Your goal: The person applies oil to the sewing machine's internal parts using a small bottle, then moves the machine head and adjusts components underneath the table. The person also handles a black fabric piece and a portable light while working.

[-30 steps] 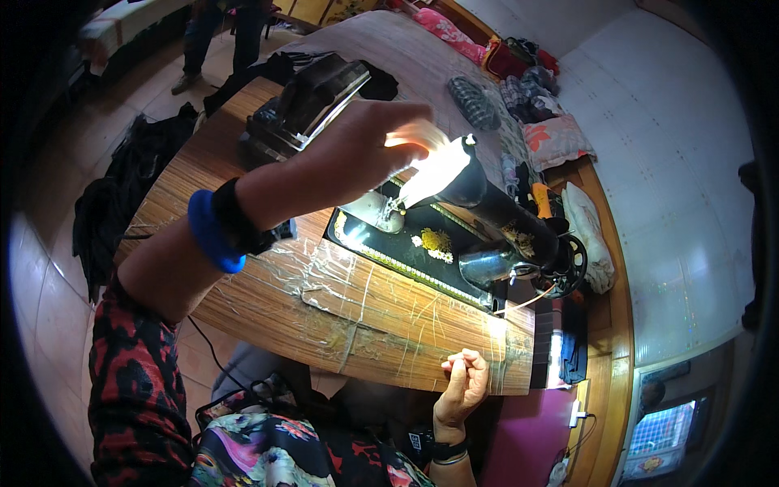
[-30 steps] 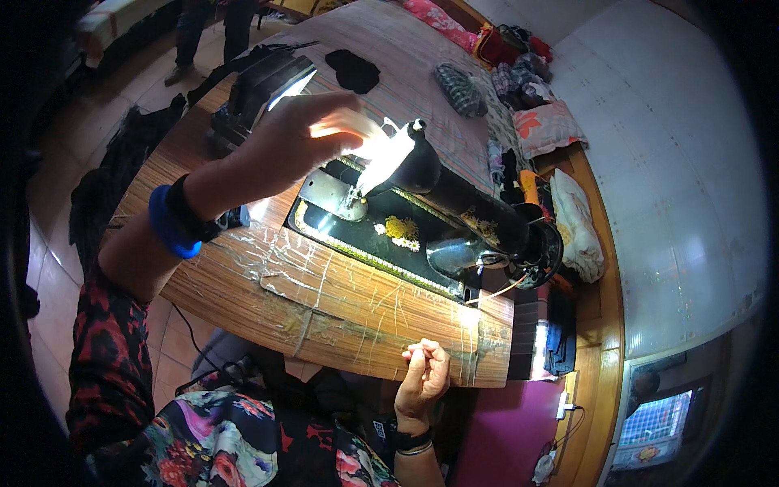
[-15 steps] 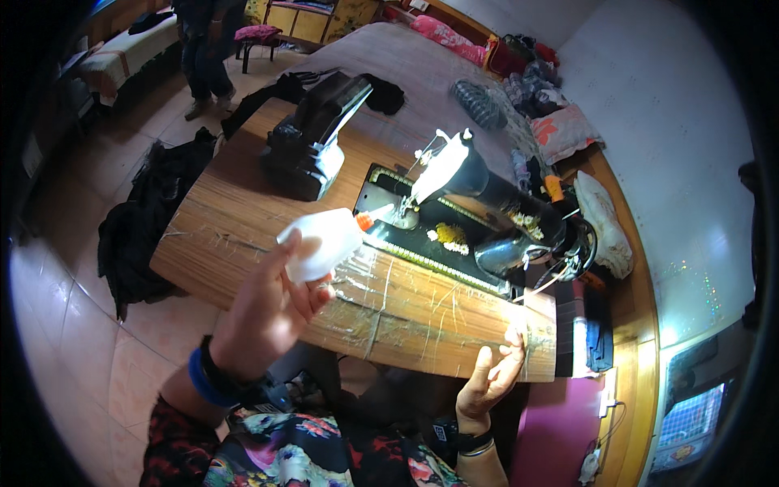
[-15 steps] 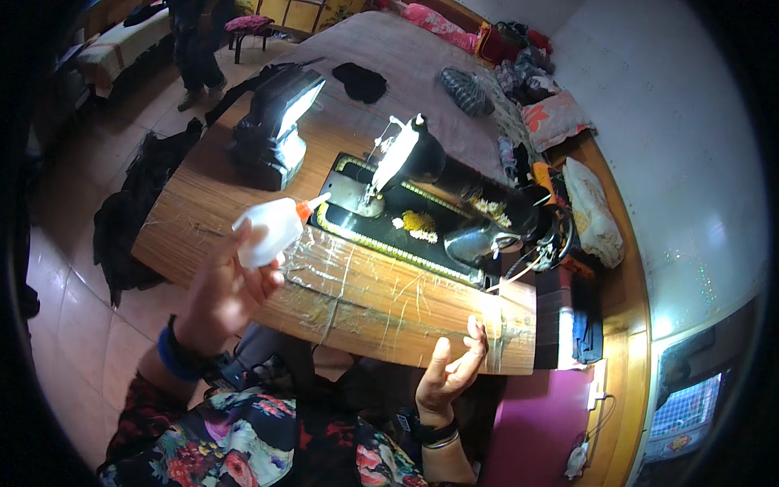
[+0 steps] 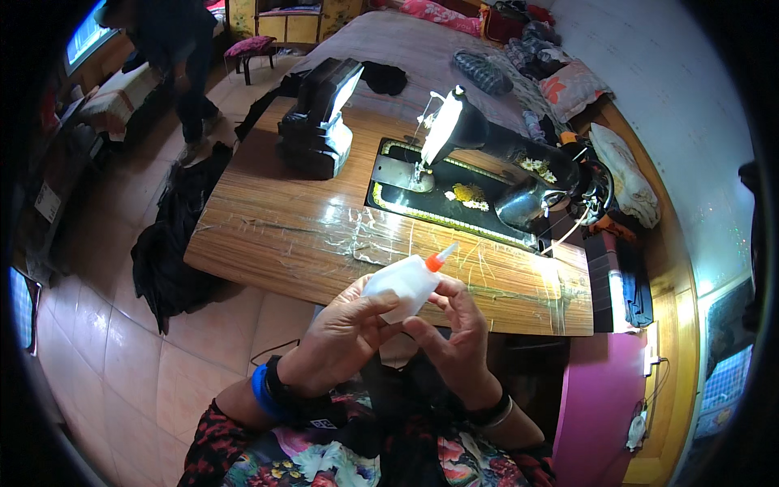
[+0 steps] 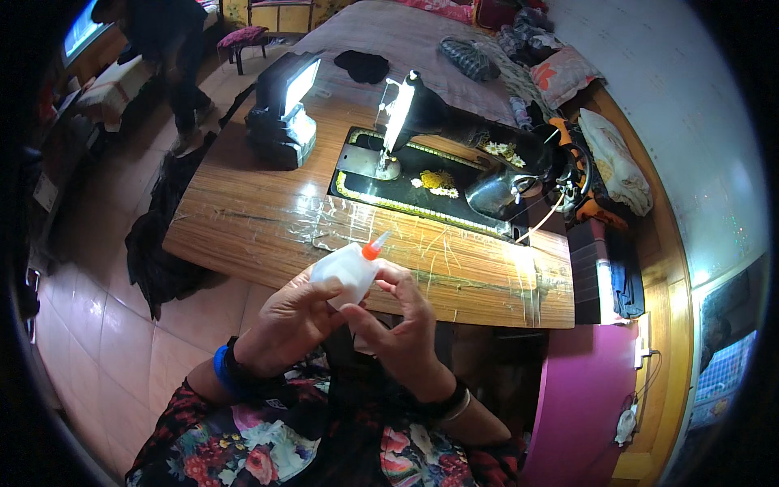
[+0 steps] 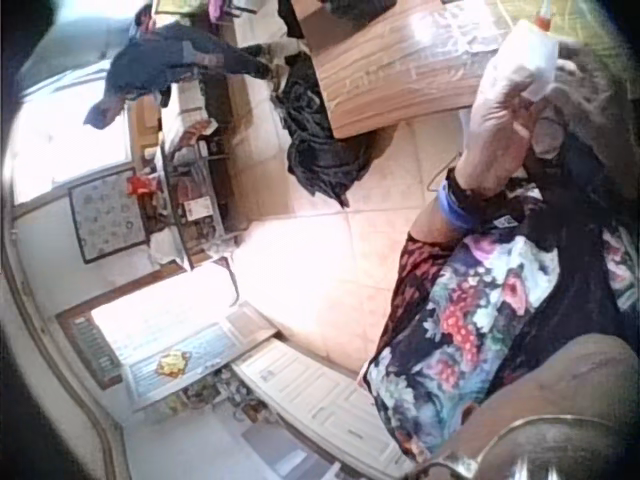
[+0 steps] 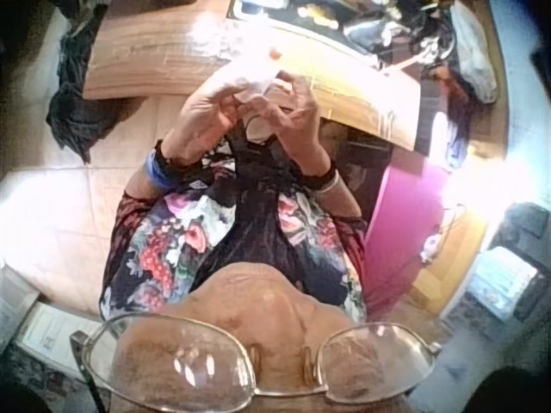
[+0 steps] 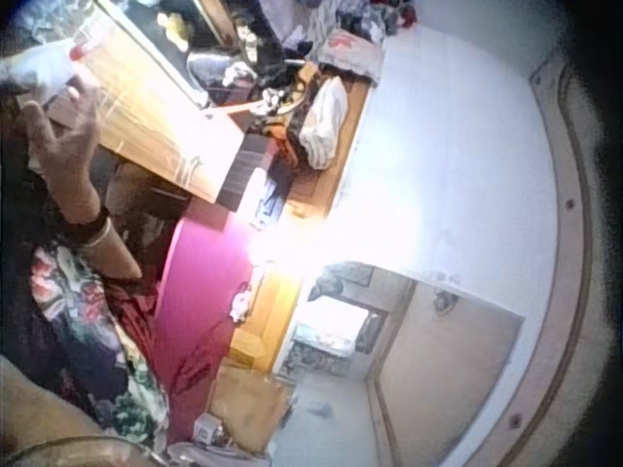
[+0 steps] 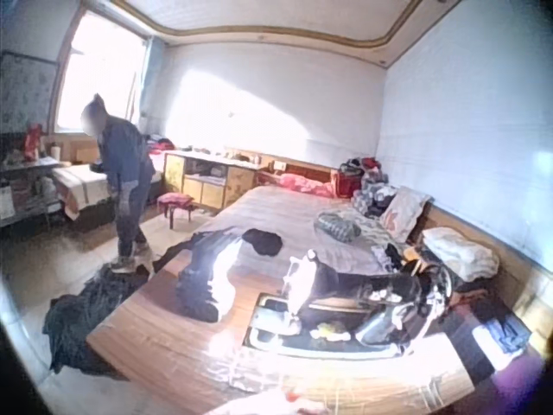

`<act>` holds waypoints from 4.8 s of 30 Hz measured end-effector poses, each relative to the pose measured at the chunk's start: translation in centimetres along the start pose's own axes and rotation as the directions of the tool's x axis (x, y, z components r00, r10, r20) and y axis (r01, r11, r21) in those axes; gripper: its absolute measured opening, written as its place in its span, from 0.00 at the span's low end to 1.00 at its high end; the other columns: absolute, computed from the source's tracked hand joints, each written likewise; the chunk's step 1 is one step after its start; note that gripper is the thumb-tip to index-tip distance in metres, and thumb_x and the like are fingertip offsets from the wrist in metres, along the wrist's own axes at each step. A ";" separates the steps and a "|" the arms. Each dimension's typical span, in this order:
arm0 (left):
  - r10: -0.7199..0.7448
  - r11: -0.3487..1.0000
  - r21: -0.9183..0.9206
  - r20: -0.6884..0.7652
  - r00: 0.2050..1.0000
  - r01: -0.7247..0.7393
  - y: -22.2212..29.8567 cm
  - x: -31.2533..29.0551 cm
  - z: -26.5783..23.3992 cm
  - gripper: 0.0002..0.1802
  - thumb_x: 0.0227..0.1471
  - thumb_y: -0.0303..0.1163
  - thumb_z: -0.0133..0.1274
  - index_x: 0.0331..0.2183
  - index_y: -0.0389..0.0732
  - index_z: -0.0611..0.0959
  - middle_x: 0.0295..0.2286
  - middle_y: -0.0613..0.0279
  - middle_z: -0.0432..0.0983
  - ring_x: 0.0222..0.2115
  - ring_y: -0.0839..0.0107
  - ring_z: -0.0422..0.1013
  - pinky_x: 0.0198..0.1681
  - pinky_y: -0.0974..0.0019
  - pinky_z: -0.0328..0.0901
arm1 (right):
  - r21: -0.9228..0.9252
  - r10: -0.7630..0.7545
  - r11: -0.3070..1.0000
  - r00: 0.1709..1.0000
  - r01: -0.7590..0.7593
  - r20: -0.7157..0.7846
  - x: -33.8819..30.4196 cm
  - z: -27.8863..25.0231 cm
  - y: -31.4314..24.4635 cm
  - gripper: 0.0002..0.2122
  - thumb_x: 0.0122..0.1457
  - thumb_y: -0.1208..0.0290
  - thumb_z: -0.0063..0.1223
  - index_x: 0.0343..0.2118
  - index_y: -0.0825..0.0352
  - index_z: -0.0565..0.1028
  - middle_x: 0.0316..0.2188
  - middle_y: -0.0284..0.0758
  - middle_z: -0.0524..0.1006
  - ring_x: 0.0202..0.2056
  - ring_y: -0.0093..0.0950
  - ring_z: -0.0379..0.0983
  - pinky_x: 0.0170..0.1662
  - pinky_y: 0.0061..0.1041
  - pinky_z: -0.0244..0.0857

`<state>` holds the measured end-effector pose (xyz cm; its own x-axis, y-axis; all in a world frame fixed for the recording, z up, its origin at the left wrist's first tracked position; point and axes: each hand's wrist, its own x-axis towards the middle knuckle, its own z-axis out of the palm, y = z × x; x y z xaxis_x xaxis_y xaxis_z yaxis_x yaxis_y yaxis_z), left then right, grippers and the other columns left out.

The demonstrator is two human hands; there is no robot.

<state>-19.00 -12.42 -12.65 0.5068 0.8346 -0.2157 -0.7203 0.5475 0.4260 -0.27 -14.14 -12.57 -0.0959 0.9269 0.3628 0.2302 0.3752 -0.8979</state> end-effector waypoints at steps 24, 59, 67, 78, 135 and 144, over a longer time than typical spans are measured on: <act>0.147 0.987 0.069 -0.045 0.988 -0.144 0.0 0.9 0.8 0.25 0.63 0.28 0.51 0.59 0.38 0.65 0.53 0.53 0.70 0.54 0.63 0.71 0.55 0.57 0.72 | -0.181 0.124 0.971 0.975 -0.158 -0.186 -9.8 -8.1 1.8 0.23 0.58 0.77 0.58 0.57 0.73 0.69 0.56 0.46 0.72 0.54 0.36 0.74 0.59 0.35 0.67; 0.916 0.391 0.470 -0.115 0.384 -0.792 22.8 10.4 -0.7 0.15 0.61 0.32 0.56 0.49 0.42 0.77 0.48 0.61 0.76 0.52 0.67 0.71 0.58 0.62 0.63 | 0.526 0.154 0.803 0.951 -0.278 0.268 13.7 -2.4 4.1 0.21 0.59 0.71 0.60 0.54 0.70 0.70 0.45 0.43 0.78 0.45 0.34 0.78 0.49 0.36 0.73; 0.890 0.386 0.698 -0.111 0.442 -0.603 26.5 17.0 -8.8 0.13 0.57 0.35 0.61 0.43 0.42 0.83 0.35 0.69 0.78 0.36 0.79 0.73 0.39 0.74 0.66 | 0.533 0.150 0.675 0.803 -0.509 0.577 15.2 -2.4 6.6 0.18 0.62 0.73 0.56 0.53 0.71 0.68 0.46 0.46 0.80 0.47 0.37 0.79 0.40 0.31 0.76; 0.604 0.600 0.676 -0.030 0.797 -0.429 26.6 15.4 -11.3 0.20 0.62 0.38 0.57 0.52 0.39 0.81 0.42 0.64 0.81 0.42 0.72 0.75 0.47 0.67 0.70 | 0.685 0.228 0.407 0.793 -0.604 0.565 14.9 -3.2 8.6 0.13 0.58 0.76 0.63 0.46 0.71 0.76 0.31 0.35 0.80 0.30 0.23 0.75 0.35 0.24 0.69; 0.799 0.101 0.870 0.218 0.561 -0.482 26.7 16.8 -10.5 0.20 0.61 0.53 0.55 0.37 0.45 0.84 0.29 0.79 0.76 0.30 0.88 0.65 0.37 0.77 0.57 | 0.006 -0.085 0.996 0.983 0.087 -0.164 14.7 -2.2 10.3 0.07 0.66 0.78 0.48 0.40 0.76 0.73 0.41 0.45 0.80 0.38 0.31 0.80 0.40 0.24 0.77; 0.896 -0.301 0.798 0.424 0.132 -0.522 25.9 15.0 -6.7 0.08 0.66 0.29 0.52 0.45 0.40 0.80 0.38 0.68 0.78 0.39 0.77 0.73 0.43 0.71 0.68 | 0.482 0.206 0.876 0.927 -0.031 -0.314 9.4 -4.0 4.9 0.11 0.59 0.77 0.58 0.45 0.66 0.76 0.42 0.33 0.79 0.43 0.25 0.77 0.46 0.24 0.72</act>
<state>-33.28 14.67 -10.73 -0.3779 0.5748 0.7258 0.3305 -0.6485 0.6857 3.81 -3.61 -12.58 0.2629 0.9371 0.2297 -0.2618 0.2985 -0.9178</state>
